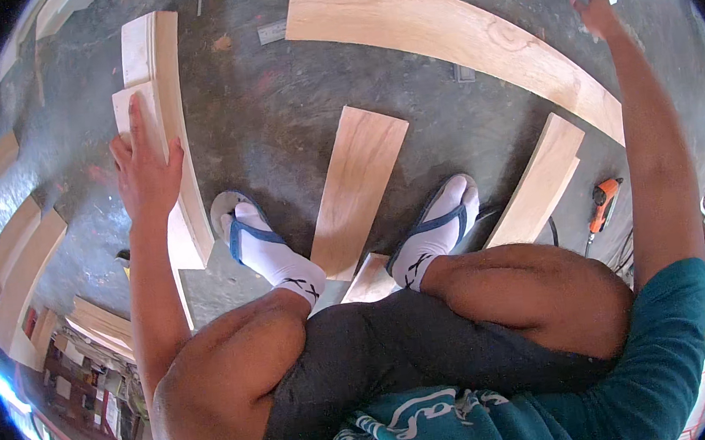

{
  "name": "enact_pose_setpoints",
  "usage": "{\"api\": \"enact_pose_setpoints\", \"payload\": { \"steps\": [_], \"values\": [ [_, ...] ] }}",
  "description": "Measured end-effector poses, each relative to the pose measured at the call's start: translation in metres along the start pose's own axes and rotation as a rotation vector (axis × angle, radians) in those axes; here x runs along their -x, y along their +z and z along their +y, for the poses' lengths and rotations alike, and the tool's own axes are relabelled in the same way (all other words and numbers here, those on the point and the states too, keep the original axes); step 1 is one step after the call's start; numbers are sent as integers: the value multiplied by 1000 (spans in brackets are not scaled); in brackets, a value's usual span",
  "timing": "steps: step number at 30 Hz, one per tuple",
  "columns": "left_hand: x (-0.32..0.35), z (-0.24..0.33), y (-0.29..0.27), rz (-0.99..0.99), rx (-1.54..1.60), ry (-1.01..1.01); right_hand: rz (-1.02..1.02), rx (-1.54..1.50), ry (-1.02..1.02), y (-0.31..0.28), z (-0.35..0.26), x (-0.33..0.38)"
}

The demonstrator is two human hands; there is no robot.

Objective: Aligning and securing wooden planks using glue and a pneumatic nailer to form a frame.

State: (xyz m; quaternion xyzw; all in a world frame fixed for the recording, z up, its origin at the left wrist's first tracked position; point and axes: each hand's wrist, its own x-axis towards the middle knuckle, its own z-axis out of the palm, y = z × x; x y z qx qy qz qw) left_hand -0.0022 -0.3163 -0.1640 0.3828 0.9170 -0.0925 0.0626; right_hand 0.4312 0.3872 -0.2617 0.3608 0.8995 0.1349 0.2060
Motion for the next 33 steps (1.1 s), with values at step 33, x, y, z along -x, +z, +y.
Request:
{"api": "enact_pose_setpoints", "payload": {
  "steps": [33],
  "values": [
    [5, 18, -8, 54, -139, 9, -20, -1015, 245, -112, -98, 40]
  ]
}}
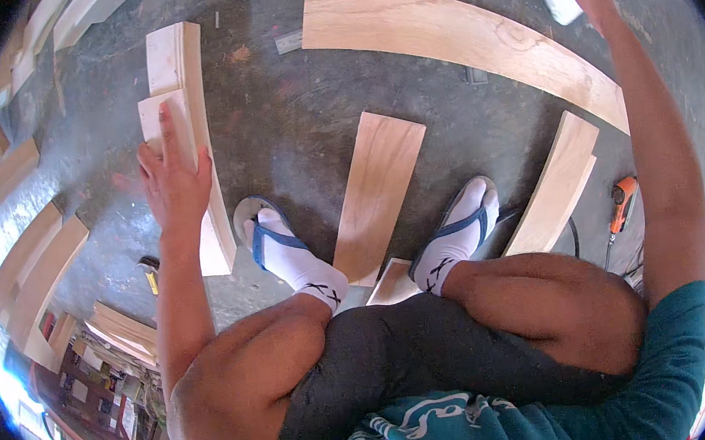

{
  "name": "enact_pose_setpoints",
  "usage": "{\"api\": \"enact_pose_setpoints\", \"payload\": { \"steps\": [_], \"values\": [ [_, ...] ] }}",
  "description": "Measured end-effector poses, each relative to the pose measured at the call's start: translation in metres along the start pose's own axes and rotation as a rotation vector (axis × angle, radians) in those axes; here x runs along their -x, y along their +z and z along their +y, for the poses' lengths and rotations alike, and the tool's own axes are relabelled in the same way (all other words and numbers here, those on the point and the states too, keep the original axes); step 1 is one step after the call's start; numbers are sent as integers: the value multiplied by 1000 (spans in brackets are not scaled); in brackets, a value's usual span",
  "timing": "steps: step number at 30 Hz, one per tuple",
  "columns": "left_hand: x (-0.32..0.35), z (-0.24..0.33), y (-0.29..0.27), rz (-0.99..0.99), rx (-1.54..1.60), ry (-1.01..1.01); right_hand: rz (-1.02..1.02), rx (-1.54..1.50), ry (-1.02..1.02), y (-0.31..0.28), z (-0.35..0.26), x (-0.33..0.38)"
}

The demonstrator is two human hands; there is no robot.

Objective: Aligning and securing wooden planks using glue and a pneumatic nailer to form a frame.

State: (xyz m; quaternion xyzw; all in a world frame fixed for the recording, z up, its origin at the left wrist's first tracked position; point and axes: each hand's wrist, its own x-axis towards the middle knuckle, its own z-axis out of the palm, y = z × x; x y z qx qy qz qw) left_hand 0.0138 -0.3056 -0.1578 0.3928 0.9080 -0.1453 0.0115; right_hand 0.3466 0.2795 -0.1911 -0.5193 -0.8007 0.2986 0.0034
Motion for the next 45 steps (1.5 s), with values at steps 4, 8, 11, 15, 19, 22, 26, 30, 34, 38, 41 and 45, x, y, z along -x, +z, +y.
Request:
{"api": "enact_pose_setpoints", "payload": {
  "steps": [4, 8, 11, 15, 19, 22, 26, 30, 34, 38, 41, 45],
  "values": [
    [0, 3, -8, -97, 50, -16, -289, -465, -148, 18, -72, 25],
    [7, 7, -13, -61, 30, -27, -568, -784, -123, 51, -178, 74],
    [19, 10, -16, -115, 79, -61, -673, -764, -6, 82, -230, 94],
    [40, 8, -17, -79, 72, -49, -814, -359, -170, 132, -284, 131],
    [56, 10, -18, -187, 130, -64, -870, -256, -321, 174, -324, 170],
    [55, 12, -13, -179, 157, -49, -820, -60, -411, 228, -328, 173],
    [54, 8, -22, -200, 147, -49, -772, -33, -455, 258, -343, 181],
    [55, 6, -15, -195, 177, -42, -744, -55, -429, 264, -346, 179],
    [56, 4, -15, -186, 188, -36, -647, -17, -332, 255, -354, 171],
    [54, 4, -13, -143, 167, -14, -603, -90, -62, 220, -360, 135],
    [55, 2, -15, -146, 160, -9, -461, -258, -27, 183, -347, 90],
    [53, 0, -8, -135, 169, -4, -351, -514, -135, 136, -302, 93]
  ]
}}
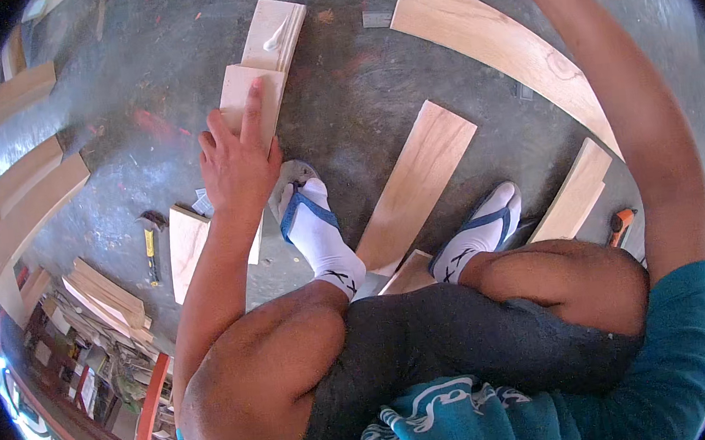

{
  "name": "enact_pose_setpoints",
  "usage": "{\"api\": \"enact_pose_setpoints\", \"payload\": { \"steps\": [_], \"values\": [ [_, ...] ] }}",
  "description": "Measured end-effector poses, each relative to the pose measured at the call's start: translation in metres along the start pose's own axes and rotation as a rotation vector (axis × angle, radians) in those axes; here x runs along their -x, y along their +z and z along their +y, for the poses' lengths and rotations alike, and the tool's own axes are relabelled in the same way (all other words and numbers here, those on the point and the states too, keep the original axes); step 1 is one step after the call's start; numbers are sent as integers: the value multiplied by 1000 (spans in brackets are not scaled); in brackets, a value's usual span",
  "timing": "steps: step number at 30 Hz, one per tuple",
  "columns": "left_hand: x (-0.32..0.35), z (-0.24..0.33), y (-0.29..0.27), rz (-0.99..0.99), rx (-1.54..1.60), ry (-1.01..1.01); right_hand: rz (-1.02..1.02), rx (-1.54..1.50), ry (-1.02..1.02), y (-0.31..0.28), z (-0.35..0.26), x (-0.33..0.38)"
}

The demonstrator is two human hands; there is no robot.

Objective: Aligning and securing wooden planks using glue and a pneumatic nailer to form a frame.

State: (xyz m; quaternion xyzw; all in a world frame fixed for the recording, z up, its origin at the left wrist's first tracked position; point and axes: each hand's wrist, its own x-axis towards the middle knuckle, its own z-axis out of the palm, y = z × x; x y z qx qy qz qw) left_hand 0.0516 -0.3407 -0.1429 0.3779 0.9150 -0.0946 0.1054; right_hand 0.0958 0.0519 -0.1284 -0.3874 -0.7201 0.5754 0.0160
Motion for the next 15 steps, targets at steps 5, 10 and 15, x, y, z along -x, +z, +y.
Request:
{"api": "enact_pose_setpoints", "payload": {
  "steps": [5, 10, 15],
  "values": [
    [-8, -8, -3, -24, 53, 28, 110, 1086, -736, -87, 137, 57],
    [-13, -10, -4, -26, 90, 29, -176, 1100, -478, -81, 137, 98],
    [-31, -1, -8, 3, 38, 44, -63, 1270, -698, -61, 110, 68]
  ]
}}
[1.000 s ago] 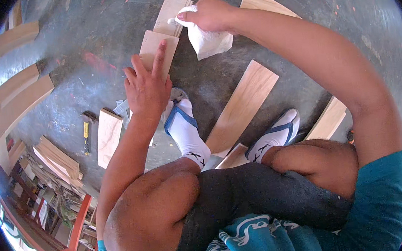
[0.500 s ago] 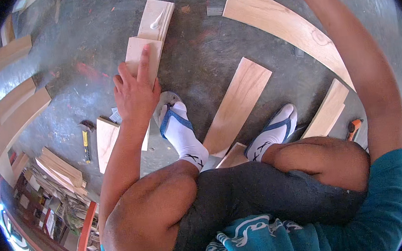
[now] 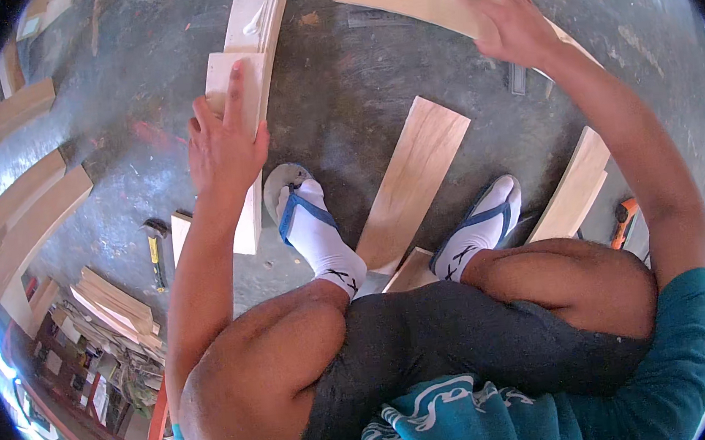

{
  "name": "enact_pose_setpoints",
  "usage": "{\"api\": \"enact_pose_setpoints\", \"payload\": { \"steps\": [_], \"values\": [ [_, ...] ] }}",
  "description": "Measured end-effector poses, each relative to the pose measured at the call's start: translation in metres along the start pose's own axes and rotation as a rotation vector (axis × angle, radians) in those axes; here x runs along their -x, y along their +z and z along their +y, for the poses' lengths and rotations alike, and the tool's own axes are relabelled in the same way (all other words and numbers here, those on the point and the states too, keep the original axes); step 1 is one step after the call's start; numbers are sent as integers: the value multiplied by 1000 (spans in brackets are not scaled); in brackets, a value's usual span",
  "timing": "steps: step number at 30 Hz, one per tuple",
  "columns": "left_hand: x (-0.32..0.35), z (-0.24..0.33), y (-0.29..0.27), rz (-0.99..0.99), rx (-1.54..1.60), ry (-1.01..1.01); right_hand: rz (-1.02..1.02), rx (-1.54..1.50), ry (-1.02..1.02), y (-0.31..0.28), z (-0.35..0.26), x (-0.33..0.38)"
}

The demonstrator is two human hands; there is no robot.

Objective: Aligning and securing wooden planks using glue and a pneumatic nailer to form a frame.

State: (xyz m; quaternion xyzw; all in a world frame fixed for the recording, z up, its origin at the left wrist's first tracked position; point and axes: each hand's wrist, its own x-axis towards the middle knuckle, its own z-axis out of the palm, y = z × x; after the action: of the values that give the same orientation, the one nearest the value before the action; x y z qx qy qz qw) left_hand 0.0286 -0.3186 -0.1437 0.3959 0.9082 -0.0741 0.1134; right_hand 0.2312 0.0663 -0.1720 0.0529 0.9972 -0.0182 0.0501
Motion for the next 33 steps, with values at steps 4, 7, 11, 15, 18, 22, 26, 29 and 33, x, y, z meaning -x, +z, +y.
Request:
{"api": "enact_pose_setpoints", "payload": {
  "steps": [4, 7, 11, 15, 18, 22, 26, 29, 33],
  "values": [
    [-3, -1, -8, -6, -59, -19, -108, -94, -100, -36, -44, -56],
    [-10, 7, -3, 1, -57, -45, -62, -160, -134, -42, -61, -79],
    [-11, 5, -4, 7, -47, -106, -44, -161, -165, -60, -90, -106],
    [-14, 7, -6, -38, -24, -113, -103, -130, -179, -49, -96, -123],
    [-13, 6, -3, -7, -16, -109, -105, -145, -210, -46, -98, -122],
    [-17, -1, -3, 1, -16, -124, -9, -120, -193, -34, -98, -125],
    [-24, -1, -4, 0, 15, -139, -73, -167, -156, -56, -106, -123],
    [-24, 1, -7, -2, 16, -152, -41, -178, -148, -50, -109, -126],
    [-28, 2, -7, -4, 22, -162, -109, -238, -115, -52, -109, -130]
  ]
}}
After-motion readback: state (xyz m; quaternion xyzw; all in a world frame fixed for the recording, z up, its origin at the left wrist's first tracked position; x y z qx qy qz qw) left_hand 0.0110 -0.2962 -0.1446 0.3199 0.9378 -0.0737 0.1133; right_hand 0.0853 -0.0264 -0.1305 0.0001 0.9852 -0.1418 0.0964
